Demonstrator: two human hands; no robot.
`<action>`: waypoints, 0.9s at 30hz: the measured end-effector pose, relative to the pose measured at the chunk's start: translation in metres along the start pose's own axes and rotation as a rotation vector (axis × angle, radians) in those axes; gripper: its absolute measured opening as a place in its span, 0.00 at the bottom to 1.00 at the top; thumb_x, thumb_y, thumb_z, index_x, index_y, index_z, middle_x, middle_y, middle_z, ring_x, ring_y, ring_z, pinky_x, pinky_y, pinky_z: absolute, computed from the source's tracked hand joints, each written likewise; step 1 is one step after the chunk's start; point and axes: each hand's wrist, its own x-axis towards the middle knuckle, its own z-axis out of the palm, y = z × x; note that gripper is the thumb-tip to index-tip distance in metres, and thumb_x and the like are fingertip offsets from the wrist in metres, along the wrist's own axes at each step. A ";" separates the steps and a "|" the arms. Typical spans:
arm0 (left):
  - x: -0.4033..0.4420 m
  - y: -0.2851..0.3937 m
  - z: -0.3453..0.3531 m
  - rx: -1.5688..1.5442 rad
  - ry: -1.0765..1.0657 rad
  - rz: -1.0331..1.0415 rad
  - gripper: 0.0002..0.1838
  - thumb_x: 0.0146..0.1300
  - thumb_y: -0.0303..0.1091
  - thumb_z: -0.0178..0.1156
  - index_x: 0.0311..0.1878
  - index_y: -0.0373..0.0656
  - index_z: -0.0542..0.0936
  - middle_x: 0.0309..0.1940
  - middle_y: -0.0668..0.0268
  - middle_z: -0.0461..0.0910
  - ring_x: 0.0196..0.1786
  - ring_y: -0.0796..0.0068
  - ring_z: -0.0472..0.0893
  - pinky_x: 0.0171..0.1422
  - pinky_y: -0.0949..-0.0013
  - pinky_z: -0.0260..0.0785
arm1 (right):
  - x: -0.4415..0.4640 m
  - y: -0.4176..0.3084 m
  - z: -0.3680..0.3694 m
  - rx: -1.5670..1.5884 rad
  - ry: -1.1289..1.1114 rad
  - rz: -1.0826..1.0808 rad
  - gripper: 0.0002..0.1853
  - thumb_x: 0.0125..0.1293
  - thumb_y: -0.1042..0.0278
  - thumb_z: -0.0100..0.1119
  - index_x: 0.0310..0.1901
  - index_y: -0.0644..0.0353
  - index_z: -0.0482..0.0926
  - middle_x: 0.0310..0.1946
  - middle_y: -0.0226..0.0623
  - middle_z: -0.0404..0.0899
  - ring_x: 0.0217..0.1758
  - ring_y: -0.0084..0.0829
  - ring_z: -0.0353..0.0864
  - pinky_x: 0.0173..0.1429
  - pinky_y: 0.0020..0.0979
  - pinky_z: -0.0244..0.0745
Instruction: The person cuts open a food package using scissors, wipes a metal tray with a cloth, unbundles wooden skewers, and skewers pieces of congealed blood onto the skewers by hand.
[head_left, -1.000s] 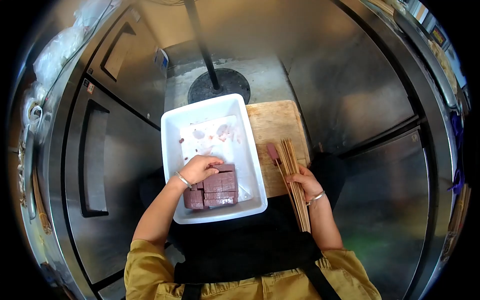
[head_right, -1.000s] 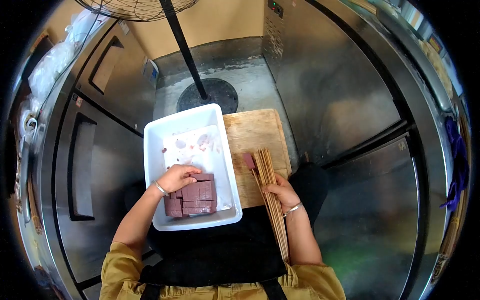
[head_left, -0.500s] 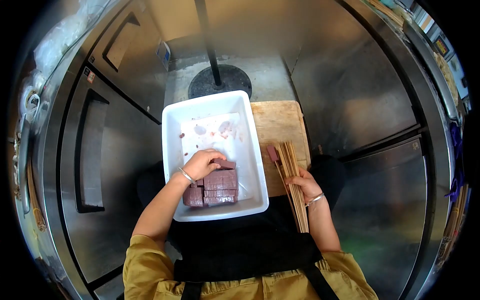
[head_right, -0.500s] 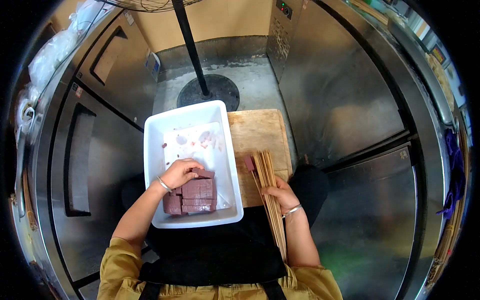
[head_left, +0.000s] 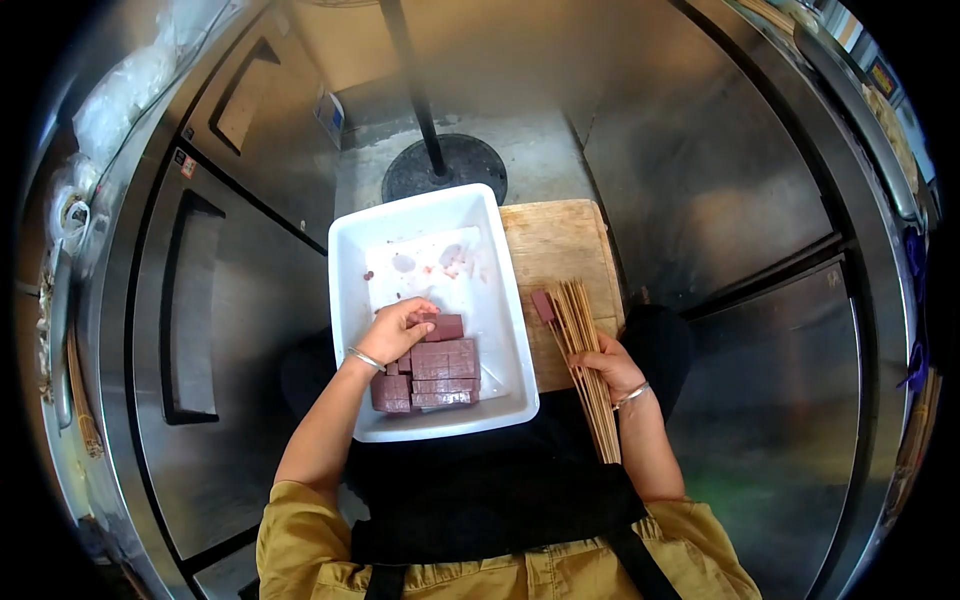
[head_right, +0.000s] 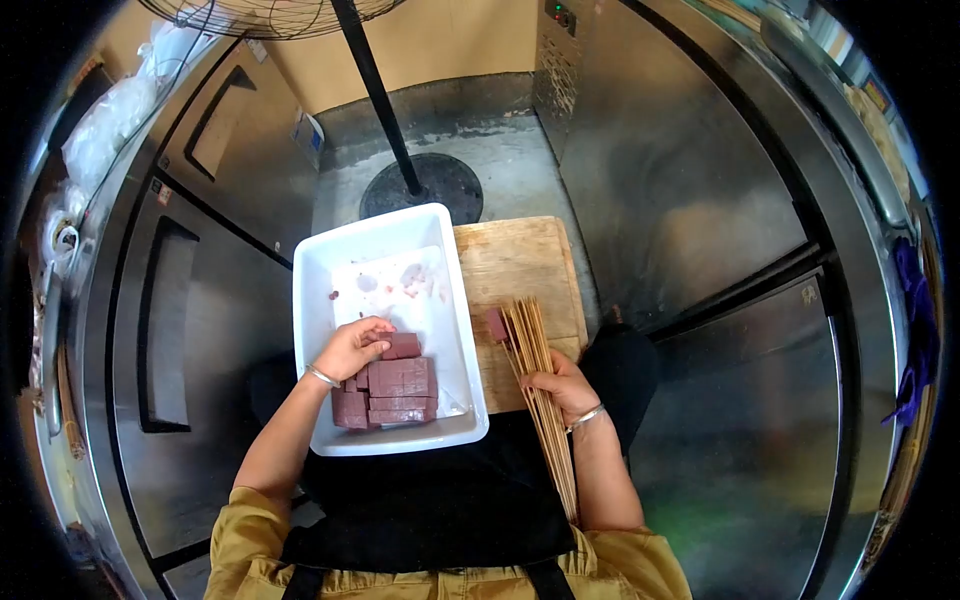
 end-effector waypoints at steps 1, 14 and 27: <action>0.000 0.004 0.002 -0.040 -0.047 0.014 0.14 0.58 0.19 0.58 0.48 0.40 0.76 0.38 0.67 0.77 0.39 0.79 0.77 0.47 0.77 0.71 | -0.001 -0.001 0.001 -0.003 0.007 0.003 0.21 0.52 0.81 0.60 0.51 0.64 0.71 0.30 0.32 0.78 0.27 0.22 0.77 0.30 0.23 0.74; 0.015 -0.004 0.006 0.175 -0.074 0.090 0.08 0.62 0.20 0.54 0.42 0.41 0.80 0.40 0.68 0.70 0.41 0.78 0.74 0.48 0.76 0.68 | 0.000 0.002 -0.001 -0.008 -0.003 -0.016 0.21 0.53 0.79 0.62 0.50 0.63 0.71 0.30 0.30 0.76 0.26 0.21 0.76 0.30 0.21 0.73; 0.026 0.077 0.012 -1.110 0.136 -0.234 0.13 0.66 0.31 0.55 0.52 0.38 0.74 0.47 0.60 0.77 0.53 0.66 0.77 0.60 0.64 0.72 | -0.004 -0.004 0.002 0.024 -0.046 -0.026 0.23 0.52 0.79 0.63 0.51 0.64 0.71 0.26 0.30 0.76 0.23 0.20 0.75 0.27 0.20 0.71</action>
